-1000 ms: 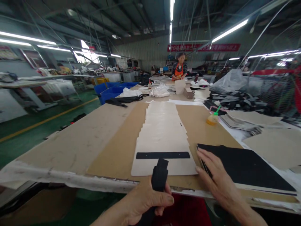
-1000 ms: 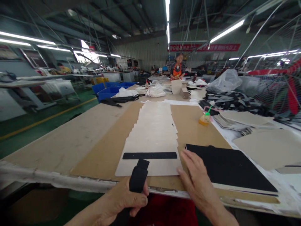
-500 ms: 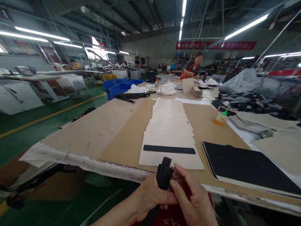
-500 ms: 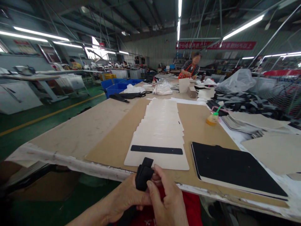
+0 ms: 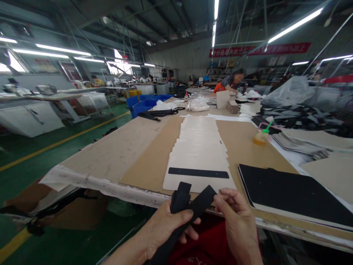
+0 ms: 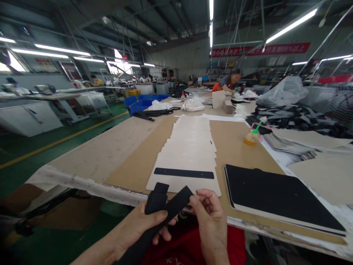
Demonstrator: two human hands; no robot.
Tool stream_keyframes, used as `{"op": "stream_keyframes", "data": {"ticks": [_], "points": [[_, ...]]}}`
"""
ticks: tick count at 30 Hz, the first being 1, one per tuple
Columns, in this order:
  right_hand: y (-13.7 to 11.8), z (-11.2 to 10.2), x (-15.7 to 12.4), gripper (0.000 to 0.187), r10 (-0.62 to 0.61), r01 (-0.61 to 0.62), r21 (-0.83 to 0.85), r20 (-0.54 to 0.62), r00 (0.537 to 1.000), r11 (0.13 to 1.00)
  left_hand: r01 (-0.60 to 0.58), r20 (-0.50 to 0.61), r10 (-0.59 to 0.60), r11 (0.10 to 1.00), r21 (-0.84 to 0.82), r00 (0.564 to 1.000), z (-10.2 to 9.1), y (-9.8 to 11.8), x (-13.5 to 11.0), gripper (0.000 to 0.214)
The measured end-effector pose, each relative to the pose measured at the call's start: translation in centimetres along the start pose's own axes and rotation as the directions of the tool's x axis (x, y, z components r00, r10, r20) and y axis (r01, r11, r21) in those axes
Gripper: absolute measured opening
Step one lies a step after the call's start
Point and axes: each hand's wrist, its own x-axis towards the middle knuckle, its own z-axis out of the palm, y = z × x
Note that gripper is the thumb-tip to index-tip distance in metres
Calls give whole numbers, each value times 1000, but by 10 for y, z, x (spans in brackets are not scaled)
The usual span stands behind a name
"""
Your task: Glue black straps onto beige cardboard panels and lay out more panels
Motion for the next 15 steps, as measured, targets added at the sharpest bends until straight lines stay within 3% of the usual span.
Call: {"op": "stream_keyframes", "data": {"ticks": [4,7,12,15], "points": [[3,6,-4,32,117,-133,51,244,963,990,11,73,-10,1000,-11,997,7,-4,-9,55],[4,14,-13,31,125,-124,-24,358,926,992,44,92,-41,999,-24,995,13,-7,-11,60],[8,19,-15,20,-208,280,-136,392,896,950,-12,-219,17,1000,25,976,14,-14,-4,55],[14,16,-12,14,-328,435,-218,396,858,874,17,-206,-5,998,56,978,10,-20,3,57]]}}
